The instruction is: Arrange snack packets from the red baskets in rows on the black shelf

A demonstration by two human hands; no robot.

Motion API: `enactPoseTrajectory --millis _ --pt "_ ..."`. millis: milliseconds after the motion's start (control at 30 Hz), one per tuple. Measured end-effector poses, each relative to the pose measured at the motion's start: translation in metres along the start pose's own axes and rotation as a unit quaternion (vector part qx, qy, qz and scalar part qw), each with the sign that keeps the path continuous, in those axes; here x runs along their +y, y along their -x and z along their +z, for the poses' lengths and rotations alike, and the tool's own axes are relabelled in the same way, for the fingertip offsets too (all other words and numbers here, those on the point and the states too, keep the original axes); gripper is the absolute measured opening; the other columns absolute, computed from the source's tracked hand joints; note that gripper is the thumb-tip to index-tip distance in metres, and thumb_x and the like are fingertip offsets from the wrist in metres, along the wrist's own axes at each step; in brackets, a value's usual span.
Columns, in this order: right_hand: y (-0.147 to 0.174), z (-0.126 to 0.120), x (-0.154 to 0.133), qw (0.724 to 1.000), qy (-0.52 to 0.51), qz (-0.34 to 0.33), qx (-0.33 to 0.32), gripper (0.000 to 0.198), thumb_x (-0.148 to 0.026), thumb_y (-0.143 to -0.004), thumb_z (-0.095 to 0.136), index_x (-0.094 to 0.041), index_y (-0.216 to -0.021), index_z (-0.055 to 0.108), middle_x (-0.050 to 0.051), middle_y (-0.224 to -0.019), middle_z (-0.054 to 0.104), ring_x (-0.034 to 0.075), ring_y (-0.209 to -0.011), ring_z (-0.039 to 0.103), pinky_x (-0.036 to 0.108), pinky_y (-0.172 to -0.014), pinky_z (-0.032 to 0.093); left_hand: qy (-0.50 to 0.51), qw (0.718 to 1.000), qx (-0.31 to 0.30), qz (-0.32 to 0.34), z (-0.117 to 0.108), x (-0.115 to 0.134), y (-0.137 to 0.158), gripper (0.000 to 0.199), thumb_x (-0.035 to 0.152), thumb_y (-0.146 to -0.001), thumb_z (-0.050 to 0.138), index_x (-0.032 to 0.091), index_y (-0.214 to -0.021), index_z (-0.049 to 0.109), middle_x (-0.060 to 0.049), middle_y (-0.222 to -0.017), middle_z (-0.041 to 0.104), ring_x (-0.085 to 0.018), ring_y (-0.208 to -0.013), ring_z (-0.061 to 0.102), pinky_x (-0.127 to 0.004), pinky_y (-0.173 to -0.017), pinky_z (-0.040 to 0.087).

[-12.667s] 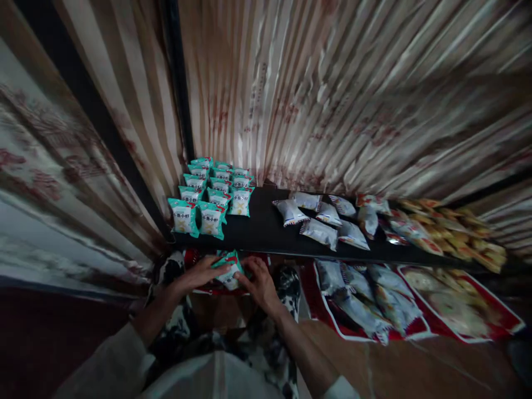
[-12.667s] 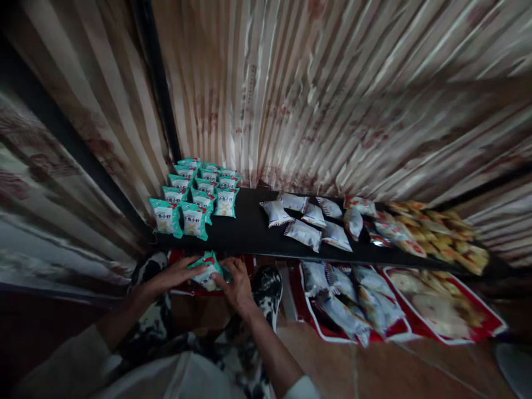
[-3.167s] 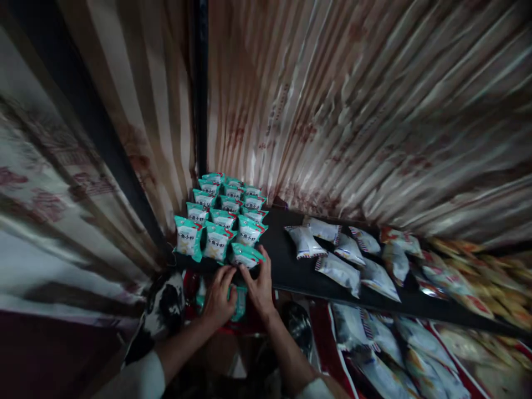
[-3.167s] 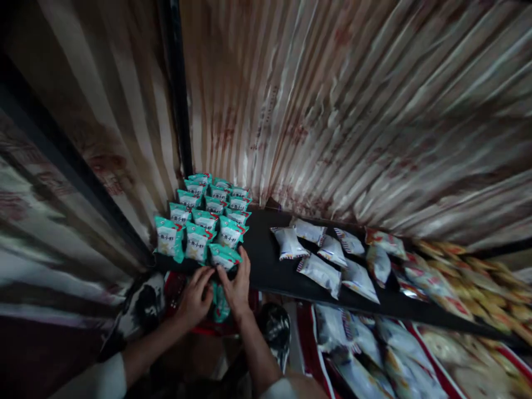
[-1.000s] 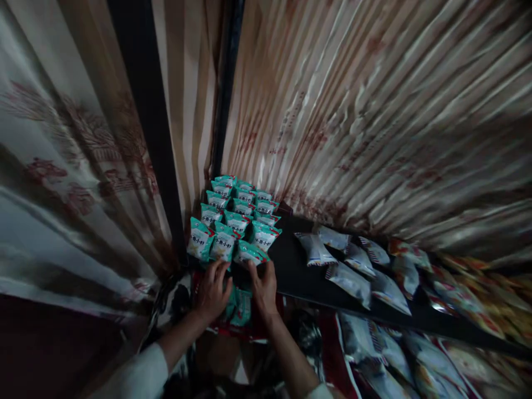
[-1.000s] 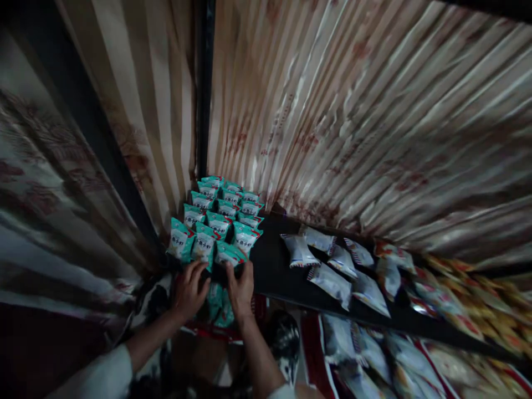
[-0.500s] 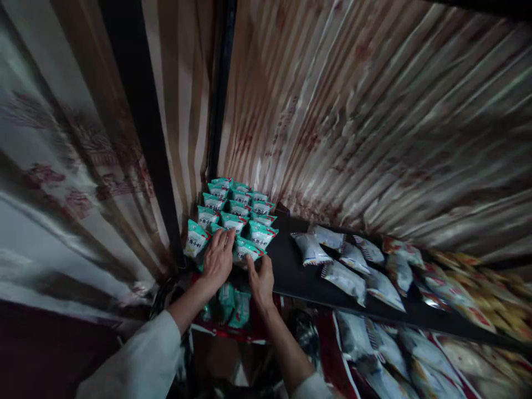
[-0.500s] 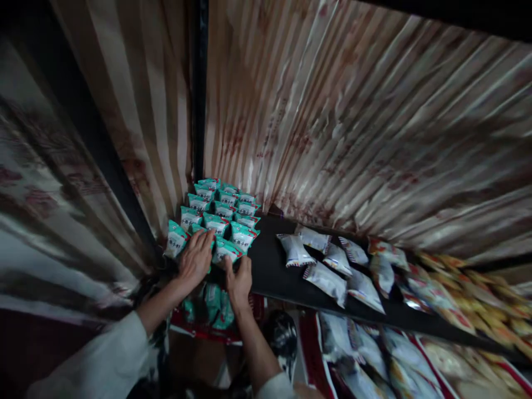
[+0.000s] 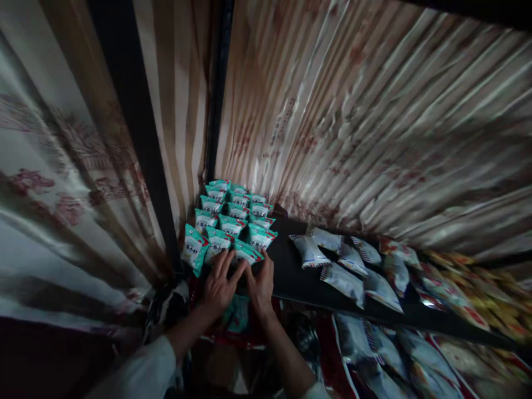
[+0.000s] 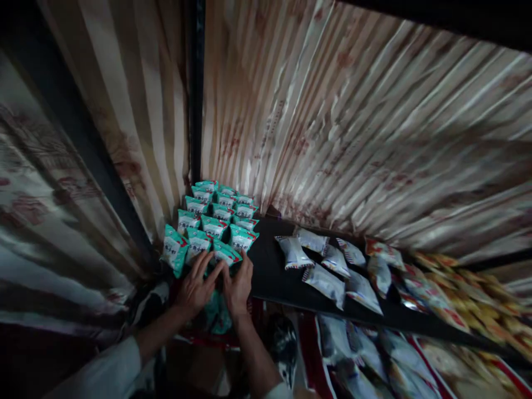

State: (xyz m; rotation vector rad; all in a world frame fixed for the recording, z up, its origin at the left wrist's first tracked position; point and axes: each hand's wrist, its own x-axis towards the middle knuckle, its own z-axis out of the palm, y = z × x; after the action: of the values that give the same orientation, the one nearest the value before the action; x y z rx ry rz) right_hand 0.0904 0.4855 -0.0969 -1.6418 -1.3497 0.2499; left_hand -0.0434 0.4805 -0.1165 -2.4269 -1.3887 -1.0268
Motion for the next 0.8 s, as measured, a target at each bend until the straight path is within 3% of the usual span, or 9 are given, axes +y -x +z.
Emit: enactPoseTrajectory --millis 167,300,467,567,667,800 --pt "-0.023 -0.021 -0.013 0.99 0.031 -0.13 0.038 0.045 -0.045 -0.089 0.049 -0.022 -0.127 0.05 0.014 -0.124 0.053 0.028 -0.118 0.047 0.049 -0.097 0.041 -0.034 0.999 0.03 0.001 0.01 0.0 0.003 0.049 0.021 -0.087 0.053 0.023 -0.136 0.046 -0.011 -0.14 0.048 -0.027 -0.135 0.038 -0.036 -0.097 0.048" --pt "-0.068 -0.024 -0.033 0.971 0.073 -0.226 -0.019 0.03 -0.035 -0.092 0.046 -0.025 -0.115 0.062 0.009 -0.116 0.062 0.026 -0.115 0.049 0.048 -0.099 0.037 -0.044 0.997 0.058 -0.012 0.014 0.002 0.005 0.048 0.024 -0.087 0.056 0.021 -0.134 0.048 -0.012 -0.136 0.051 -0.028 -0.132 0.041 -0.04 -0.098 0.047" --pt "-0.122 -0.003 -0.052 0.937 0.151 -0.276 -0.153 0.032 -0.037 -0.086 0.058 -0.026 -0.115 0.065 0.007 -0.112 0.067 0.031 -0.114 0.047 0.049 -0.096 0.035 -0.007 0.996 0.072 0.059 0.02 0.002 0.012 0.057 0.013 -0.083 0.059 0.04 -0.132 0.048 -0.005 -0.137 0.047 -0.028 -0.138 0.03 -0.046 -0.106 0.038" --pt "-0.139 0.012 -0.058 0.902 0.217 -0.302 -0.218 0.034 -0.035 -0.08 0.067 -0.027 -0.114 0.066 0.008 -0.109 0.069 0.033 -0.112 0.05 0.05 -0.094 0.036 -0.012 0.995 0.061 0.072 0.025 -0.001 0.012 0.057 0.013 -0.083 0.059 0.04 -0.132 0.049 -0.004 -0.137 0.047 -0.028 -0.138 0.029 -0.049 -0.109 0.033" --pt "-0.144 0.027 -0.06 0.877 0.273 -0.306 -0.251 0.036 -0.03 -0.076 0.071 -0.023 -0.112 0.068 0.011 -0.101 0.071 0.034 -0.105 0.055 0.051 -0.091 0.038 -0.012 0.996 0.059 0.07 0.03 -0.006 0.009 0.054 0.018 -0.084 0.06 0.042 -0.132 0.048 -0.003 -0.137 0.047 -0.028 -0.136 0.032 -0.05 -0.112 0.027" --pt "-0.143 0.041 -0.066 0.864 0.306 -0.298 -0.266 0.032 -0.032 -0.077 0.069 -0.022 -0.108 0.069 0.011 -0.098 0.071 0.033 -0.103 0.057 0.05 -0.091 0.039 -0.003 0.995 0.068 0.077 0.038 -0.013 0.006 0.055 0.02 -0.084 0.061 0.043 -0.132 0.048 -0.002 -0.138 0.047 -0.027 -0.136 0.032 -0.049 -0.115 0.02"
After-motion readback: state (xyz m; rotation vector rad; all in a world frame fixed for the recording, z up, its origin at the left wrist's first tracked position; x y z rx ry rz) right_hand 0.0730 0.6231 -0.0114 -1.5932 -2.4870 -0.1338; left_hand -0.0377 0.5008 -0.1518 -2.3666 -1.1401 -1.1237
